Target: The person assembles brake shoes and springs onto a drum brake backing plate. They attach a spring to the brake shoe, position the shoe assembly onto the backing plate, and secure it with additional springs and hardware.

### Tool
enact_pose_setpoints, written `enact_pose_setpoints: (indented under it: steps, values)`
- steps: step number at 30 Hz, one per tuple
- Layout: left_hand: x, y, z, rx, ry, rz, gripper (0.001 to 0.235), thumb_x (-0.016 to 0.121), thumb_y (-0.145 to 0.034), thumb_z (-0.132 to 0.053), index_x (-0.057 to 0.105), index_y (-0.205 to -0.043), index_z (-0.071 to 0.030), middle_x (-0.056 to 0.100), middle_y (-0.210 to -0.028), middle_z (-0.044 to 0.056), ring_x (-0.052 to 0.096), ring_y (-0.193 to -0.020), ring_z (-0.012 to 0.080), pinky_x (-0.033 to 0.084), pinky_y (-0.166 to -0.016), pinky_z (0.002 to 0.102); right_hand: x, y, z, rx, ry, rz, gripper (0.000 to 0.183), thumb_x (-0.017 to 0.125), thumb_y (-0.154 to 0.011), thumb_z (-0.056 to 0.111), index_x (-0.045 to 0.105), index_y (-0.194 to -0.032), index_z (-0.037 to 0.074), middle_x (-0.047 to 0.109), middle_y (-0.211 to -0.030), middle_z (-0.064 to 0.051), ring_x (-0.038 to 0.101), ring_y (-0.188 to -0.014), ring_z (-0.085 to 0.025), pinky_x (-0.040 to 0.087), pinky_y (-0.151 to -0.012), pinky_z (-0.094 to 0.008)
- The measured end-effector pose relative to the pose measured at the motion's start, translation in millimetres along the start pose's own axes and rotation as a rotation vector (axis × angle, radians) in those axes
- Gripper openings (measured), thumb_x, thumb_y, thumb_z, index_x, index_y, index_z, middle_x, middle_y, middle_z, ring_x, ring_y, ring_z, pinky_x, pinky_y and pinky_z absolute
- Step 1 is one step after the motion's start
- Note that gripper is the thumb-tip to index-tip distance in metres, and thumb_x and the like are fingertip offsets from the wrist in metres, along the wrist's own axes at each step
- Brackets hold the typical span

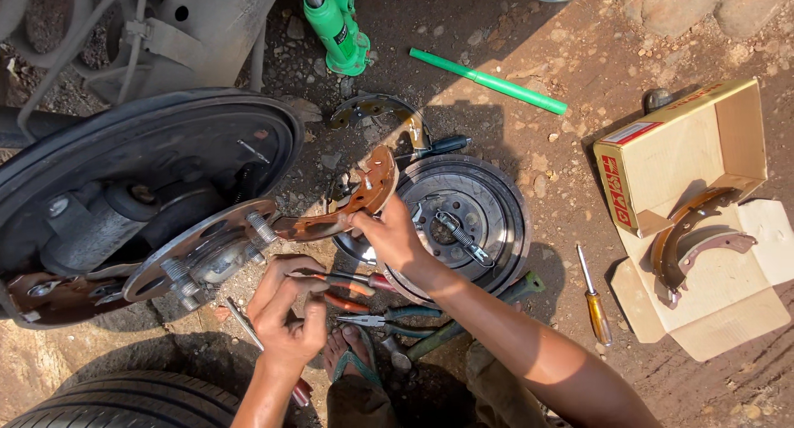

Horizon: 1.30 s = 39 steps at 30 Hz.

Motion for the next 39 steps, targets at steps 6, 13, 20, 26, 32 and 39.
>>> enact_pose_setpoints:
  steps: [6,13,20,26,32,39]
  values:
    - [6.1,-30.4,-8.1,0.127,-0.06,0.219,0.015,0.049,-0.081,0.006,0.06,-0.074,0.0,0.066,-0.081,0.013,0.059,-0.066,0.0254,0.046,-0.062,0.035,18.1,26.6,-44.8,-0.228,-0.156,-0.094,0.024,0.059,-0.094,0.006,0.046,-0.077,0.016,0.045,-0.074,-0.001,0.041,-0.073,-0.016,0.038,-0.07,-0.042]
    - [38.5,-55.1,-0.5,-0.136,-0.358,0.782,0.06,0.066,-0.098,-0.034,0.057,-0.143,0.005,0.066,-0.133,0.028,0.063,-0.127,0.0401,0.039,-0.116,0.055,21.8,29.5,-99.3,-0.173,-0.195,-0.058,0.025,0.051,-0.094,0.011,0.075,-0.102,0.01,0.075,-0.097,-0.012,0.07,-0.096,-0.028,0.058,-0.089,-0.043]
    - [68.6,-77.4,24.7,-0.51,-0.396,1.177,0.046,0.062,-0.104,-0.03,0.065,-0.142,-0.004,0.071,-0.139,0.016,0.063,-0.133,0.0395,0.037,-0.119,0.063,4.4,13.8,-86.8,-0.111,-0.228,0.035,0.037,0.071,-0.095,0.007,0.056,-0.124,-0.009,0.063,-0.111,-0.024,0.072,-0.082,-0.03,0.067,-0.062,-0.036]
    - [67.4,-81.2,32.6,-0.573,-0.281,1.073,0.055,0.058,-0.107,-0.036,0.059,-0.144,0.003,0.067,-0.14,0.026,0.059,-0.136,0.0424,0.027,-0.12,0.071,-97.0,-9.3,-86.5,-0.551,0.396,-0.101,0.021,0.068,-0.095,0.018,0.074,-0.112,0.008,0.07,-0.078,-0.02,0.071,-0.07,-0.035,0.056,-0.054,-0.042]
    - [62.7,-84.5,37.3,-0.579,-0.19,0.906,0.054,0.061,-0.106,-0.038,0.064,-0.14,0.003,0.073,-0.126,0.028,0.066,-0.124,0.0491,0.047,-0.107,0.065,-103.7,-4.8,-63.9,-0.524,1.385,0.035,0.021,0.057,-0.094,0.009,0.074,-0.105,0.016,0.065,-0.106,-0.013,0.073,-0.089,-0.035,0.063,-0.067,-0.046]
    - [54.0,-89.3,27.1,-0.601,-0.242,0.87,0.055,0.061,-0.104,-0.043,0.066,-0.14,-0.002,0.075,-0.123,0.026,0.066,-0.123,0.0474,0.051,-0.103,0.063,-102.6,-13.3,-63.5,-0.616,1.384,0.02,0.013,0.059,-0.094,0.007,0.072,-0.092,0.006,0.061,-0.106,-0.014,0.071,-0.089,-0.038,0.06,-0.063,-0.048]
Point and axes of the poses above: each hand's wrist, its own y-axis away from the middle knuckle, its own x-axis out of the palm, z = x × y, the point moved 2 cm from there along -y, towards the middle knuckle
